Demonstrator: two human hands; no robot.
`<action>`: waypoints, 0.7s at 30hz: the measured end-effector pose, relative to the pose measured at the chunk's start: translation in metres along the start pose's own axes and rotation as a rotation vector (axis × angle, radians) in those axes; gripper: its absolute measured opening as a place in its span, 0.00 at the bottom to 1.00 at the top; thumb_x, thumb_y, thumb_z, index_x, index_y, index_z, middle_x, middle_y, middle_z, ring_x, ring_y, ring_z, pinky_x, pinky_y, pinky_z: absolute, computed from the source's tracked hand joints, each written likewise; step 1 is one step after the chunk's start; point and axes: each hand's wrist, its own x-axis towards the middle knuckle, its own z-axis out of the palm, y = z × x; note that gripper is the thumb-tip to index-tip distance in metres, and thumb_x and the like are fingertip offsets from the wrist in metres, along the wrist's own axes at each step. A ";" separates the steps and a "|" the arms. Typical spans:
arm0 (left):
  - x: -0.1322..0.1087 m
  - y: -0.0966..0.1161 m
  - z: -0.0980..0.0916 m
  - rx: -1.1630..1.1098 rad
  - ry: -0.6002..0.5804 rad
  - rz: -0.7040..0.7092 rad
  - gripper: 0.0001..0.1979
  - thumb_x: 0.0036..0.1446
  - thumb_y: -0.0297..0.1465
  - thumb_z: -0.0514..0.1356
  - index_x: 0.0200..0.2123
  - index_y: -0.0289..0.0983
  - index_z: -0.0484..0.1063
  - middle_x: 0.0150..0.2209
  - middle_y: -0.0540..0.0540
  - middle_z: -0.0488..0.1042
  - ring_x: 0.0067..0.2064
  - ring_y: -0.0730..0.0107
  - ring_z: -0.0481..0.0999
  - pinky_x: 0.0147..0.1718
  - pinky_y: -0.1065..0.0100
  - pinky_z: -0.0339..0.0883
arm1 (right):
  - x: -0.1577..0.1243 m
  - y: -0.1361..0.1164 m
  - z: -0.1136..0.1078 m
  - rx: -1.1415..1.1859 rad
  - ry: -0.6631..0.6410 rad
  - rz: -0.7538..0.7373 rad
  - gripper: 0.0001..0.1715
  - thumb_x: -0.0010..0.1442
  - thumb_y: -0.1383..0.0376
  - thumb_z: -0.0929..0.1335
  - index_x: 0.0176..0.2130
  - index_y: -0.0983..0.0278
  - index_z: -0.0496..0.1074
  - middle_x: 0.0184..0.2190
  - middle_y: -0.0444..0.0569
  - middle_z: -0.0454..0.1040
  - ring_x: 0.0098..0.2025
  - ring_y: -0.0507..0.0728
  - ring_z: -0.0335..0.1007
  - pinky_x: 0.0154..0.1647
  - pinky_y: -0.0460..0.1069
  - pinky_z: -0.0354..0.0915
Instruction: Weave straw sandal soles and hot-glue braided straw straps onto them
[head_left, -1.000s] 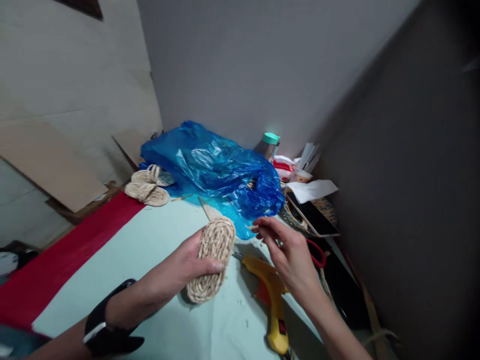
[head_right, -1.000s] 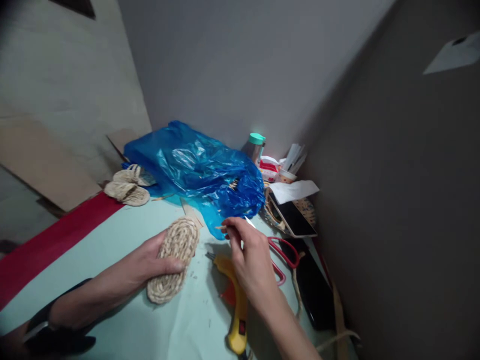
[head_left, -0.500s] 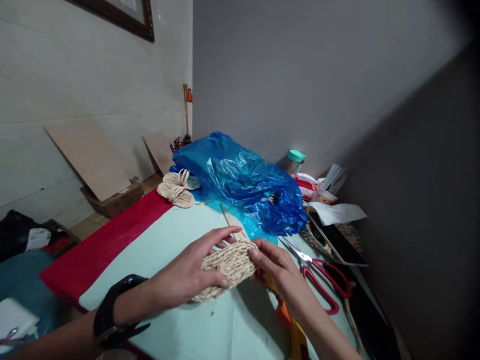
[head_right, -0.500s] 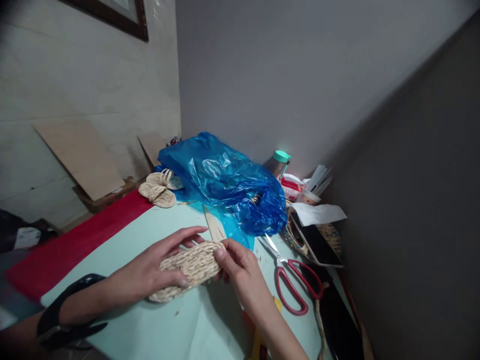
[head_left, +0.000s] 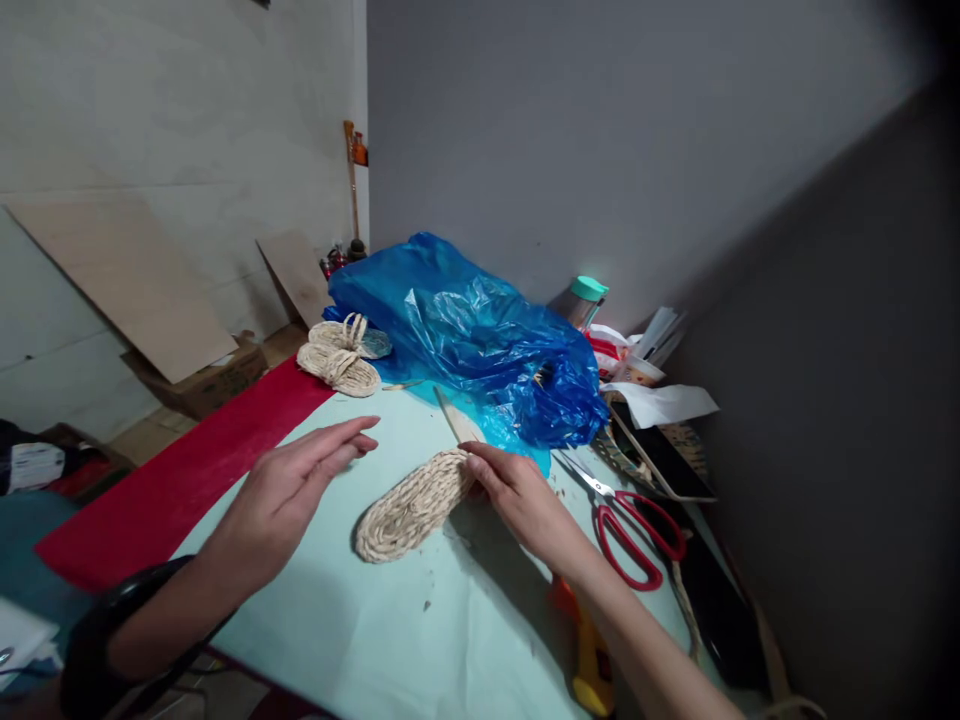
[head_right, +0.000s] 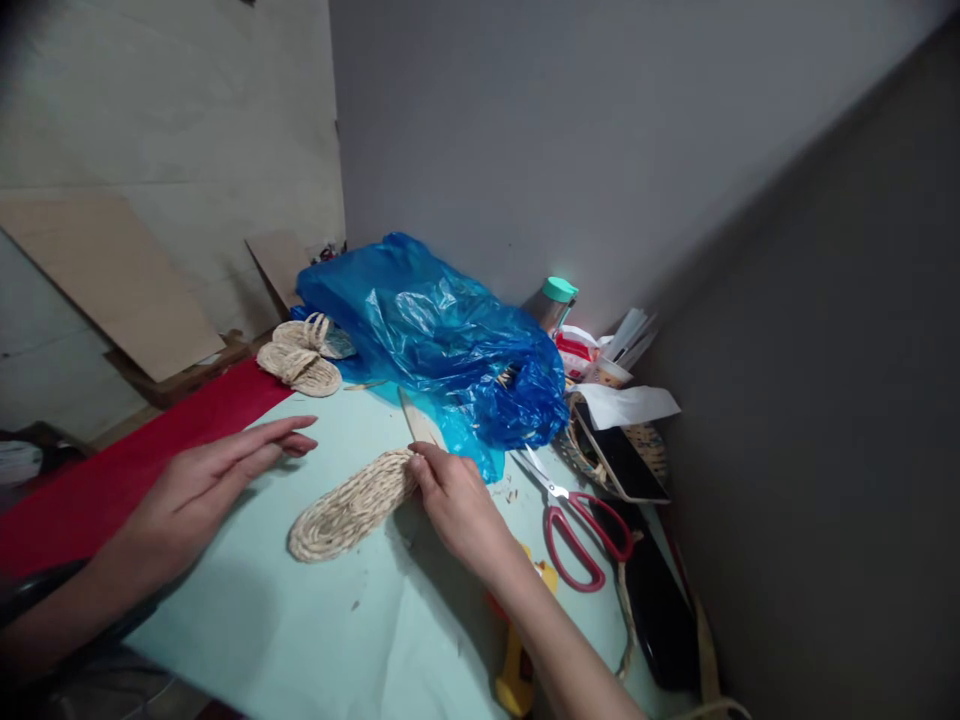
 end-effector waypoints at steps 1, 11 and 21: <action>-0.003 -0.006 -0.002 0.088 -0.022 0.042 0.26 0.66 0.50 0.53 0.51 0.40 0.80 0.50 0.43 0.84 0.53 0.52 0.81 0.54 0.57 0.73 | 0.001 0.001 0.000 -0.074 0.024 -0.011 0.22 0.73 0.59 0.58 0.52 0.67 0.75 0.40 0.60 0.80 0.43 0.67 0.76 0.46 0.60 0.67; -0.041 -0.041 0.019 0.633 -0.144 0.520 0.31 0.59 0.40 0.66 0.62 0.35 0.65 0.53 0.36 0.79 0.53 0.45 0.76 0.52 0.50 0.69 | -0.006 0.004 -0.008 -0.401 -0.185 -0.243 0.36 0.61 0.71 0.73 0.66 0.74 0.65 0.65 0.67 0.68 0.64 0.72 0.66 0.63 0.63 0.64; -0.031 -0.035 0.019 0.695 -0.236 0.510 0.13 0.63 0.26 0.57 0.51 0.35 0.68 0.43 0.39 0.75 0.44 0.48 0.74 0.43 0.50 0.66 | 0.019 -0.013 0.015 -0.330 -0.374 -0.453 0.33 0.66 0.63 0.73 0.64 0.74 0.67 0.57 0.62 0.75 0.58 0.67 0.70 0.62 0.60 0.64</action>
